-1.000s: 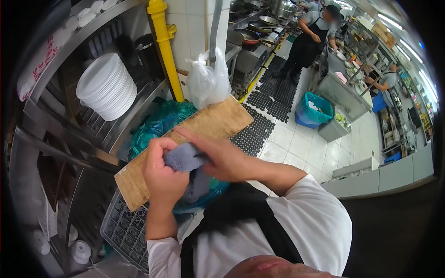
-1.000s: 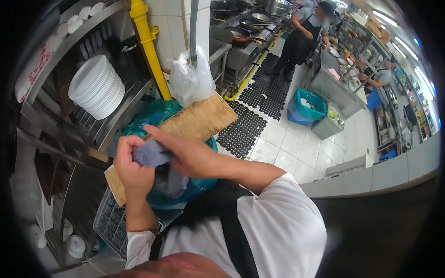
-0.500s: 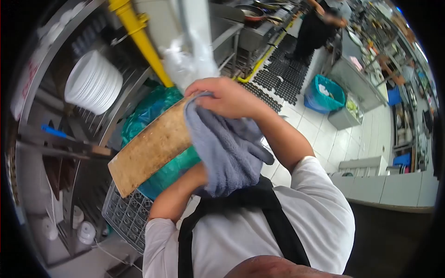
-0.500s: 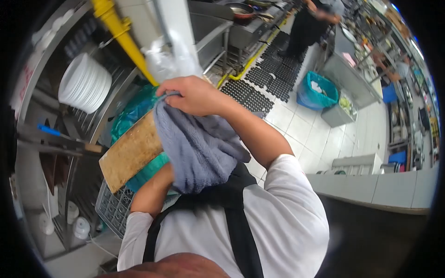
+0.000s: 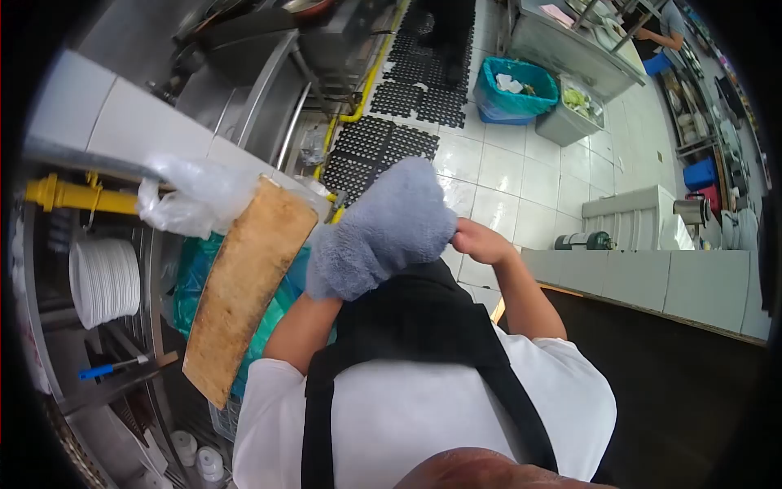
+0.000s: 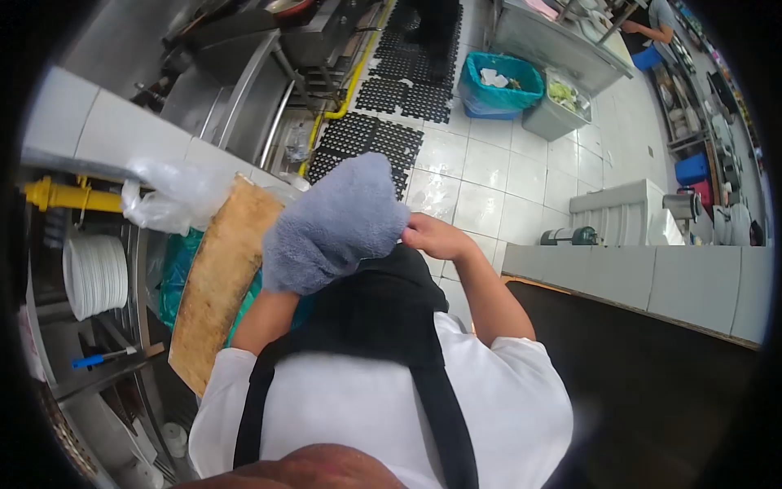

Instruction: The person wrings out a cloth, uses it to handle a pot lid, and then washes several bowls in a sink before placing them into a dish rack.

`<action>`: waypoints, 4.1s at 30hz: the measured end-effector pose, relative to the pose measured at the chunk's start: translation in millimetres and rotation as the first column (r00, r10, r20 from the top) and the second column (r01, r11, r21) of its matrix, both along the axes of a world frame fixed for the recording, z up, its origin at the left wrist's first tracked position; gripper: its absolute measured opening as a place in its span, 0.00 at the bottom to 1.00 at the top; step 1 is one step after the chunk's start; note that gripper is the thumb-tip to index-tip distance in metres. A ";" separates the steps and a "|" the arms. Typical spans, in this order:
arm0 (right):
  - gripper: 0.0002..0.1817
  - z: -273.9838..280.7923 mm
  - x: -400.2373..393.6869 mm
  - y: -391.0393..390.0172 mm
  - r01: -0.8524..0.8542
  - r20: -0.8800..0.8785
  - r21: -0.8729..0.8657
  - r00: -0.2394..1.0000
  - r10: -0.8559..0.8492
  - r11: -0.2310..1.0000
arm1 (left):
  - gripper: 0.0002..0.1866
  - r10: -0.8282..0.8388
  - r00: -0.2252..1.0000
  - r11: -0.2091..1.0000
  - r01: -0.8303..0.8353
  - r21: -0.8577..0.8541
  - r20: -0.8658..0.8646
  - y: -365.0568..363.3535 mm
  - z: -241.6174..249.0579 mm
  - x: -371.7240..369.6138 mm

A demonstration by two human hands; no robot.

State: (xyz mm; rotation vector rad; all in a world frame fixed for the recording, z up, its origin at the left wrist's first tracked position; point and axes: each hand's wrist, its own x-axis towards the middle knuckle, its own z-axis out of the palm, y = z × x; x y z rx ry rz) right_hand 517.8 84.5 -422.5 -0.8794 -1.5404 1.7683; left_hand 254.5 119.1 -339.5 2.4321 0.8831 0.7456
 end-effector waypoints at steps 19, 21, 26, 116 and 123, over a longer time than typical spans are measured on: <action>0.20 58.5 131.5 242.3 0.694 -0.356 -0.358 0.517 -0.778 0.625 | 0.24 0.673 0.335 0.100 0.842 -0.529 0.660 325.5 -106.0 68.4; 0.22 59.5 154.1 256.3 0.752 -0.363 -0.368 0.425 -0.829 0.546 | 0.26 0.646 0.377 0.114 0.812 -0.572 0.664 375.5 -100.9 103.5; 0.21 58.4 233.0 297.5 0.821 -0.444 -0.362 0.265 -0.856 0.442 | 0.25 0.517 0.438 -0.011 0.862 -0.506 0.735 480.7 -42.7 199.3; 0.05 -39.5 797.0 1263.0 0.733 0.129 -0.647 0.375 -0.918 0.209 | 0.09 0.099 0.987 -0.075 0.134 -0.988 0.127 1536.1 -261.9 867.6; 0.06 -38.0 853.7 1355.9 0.859 0.087 -0.409 0.374 -0.923 0.309 | 0.09 0.262 0.885 0.158 0.354 -0.922 0.384 1665.2 -156.8 868.8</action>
